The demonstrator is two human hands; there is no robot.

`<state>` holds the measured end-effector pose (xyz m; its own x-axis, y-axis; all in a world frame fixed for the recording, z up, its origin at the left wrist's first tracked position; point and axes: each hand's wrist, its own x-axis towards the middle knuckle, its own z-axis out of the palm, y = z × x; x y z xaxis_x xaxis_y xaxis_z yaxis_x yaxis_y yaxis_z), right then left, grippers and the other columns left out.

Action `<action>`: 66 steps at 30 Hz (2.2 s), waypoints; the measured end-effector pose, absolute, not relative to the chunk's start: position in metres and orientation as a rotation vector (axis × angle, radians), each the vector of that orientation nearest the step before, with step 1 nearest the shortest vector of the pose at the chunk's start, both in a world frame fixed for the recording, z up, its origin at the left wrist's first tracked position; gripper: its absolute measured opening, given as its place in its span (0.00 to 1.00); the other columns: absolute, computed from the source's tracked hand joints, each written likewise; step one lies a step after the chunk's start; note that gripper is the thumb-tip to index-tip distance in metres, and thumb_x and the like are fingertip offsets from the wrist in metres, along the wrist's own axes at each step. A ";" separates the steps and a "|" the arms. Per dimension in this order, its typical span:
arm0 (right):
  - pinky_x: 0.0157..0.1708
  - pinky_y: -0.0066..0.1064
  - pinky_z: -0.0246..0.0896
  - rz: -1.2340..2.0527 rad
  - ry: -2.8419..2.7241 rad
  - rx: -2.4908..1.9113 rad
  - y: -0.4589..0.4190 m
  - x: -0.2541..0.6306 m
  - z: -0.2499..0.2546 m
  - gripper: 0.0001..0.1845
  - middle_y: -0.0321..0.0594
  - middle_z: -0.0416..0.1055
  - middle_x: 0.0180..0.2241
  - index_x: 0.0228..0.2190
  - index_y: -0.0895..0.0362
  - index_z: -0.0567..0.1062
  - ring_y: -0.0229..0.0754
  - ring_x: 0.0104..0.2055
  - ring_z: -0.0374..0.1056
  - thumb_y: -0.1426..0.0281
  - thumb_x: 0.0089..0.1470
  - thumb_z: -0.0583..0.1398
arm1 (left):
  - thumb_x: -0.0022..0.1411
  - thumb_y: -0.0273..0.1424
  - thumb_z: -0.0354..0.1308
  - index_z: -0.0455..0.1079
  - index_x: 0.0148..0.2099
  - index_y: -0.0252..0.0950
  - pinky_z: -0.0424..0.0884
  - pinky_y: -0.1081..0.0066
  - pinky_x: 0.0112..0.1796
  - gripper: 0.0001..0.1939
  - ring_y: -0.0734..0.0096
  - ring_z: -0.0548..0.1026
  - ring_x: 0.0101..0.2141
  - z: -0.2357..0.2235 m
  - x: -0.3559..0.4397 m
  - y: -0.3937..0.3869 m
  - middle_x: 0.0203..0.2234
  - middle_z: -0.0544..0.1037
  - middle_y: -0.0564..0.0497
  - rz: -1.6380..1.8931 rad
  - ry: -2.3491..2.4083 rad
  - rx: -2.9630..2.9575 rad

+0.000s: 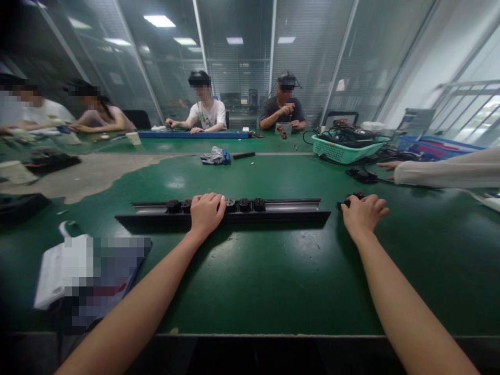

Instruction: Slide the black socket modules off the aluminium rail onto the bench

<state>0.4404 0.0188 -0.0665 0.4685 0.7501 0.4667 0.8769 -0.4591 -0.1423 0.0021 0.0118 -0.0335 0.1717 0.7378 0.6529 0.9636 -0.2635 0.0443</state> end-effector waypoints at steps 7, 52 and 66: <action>0.45 0.60 0.50 -0.395 -1.275 -2.383 0.019 0.449 -0.074 0.23 0.67 0.64 0.51 0.50 0.61 0.76 0.71 0.57 0.53 0.65 0.61 0.50 | 0.73 0.35 0.43 0.73 0.35 0.39 0.59 0.58 0.43 0.19 0.59 0.75 0.39 -0.034 0.002 0.012 0.35 0.80 0.46 -0.809 -1.596 -2.064; 0.41 0.37 0.54 0.099 -1.958 -1.631 0.013 0.213 -0.026 0.12 0.44 0.78 0.38 0.40 0.53 0.71 0.50 0.39 0.72 0.60 0.58 0.58 | 0.73 0.36 0.42 0.74 0.36 0.39 0.59 0.57 0.44 0.20 0.58 0.75 0.40 -0.035 0.001 0.011 0.36 0.80 0.44 -0.816 -1.595 -2.087; 0.40 0.37 0.51 0.001 -2.017 -1.628 0.016 0.210 -0.027 0.09 0.45 0.78 0.35 0.38 0.54 0.69 0.51 0.39 0.71 0.62 0.58 0.56 | 0.73 0.36 0.42 0.73 0.36 0.39 0.59 0.57 0.44 0.20 0.58 0.75 0.39 -0.033 0.002 0.010 0.35 0.80 0.45 -0.802 -1.602 -2.085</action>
<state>0.2098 0.0162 -0.0266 -0.1219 0.9055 0.4064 0.9053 0.2693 -0.3285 0.0021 0.0101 -0.0332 0.1827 0.7389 0.6485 0.9619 -0.2708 0.0375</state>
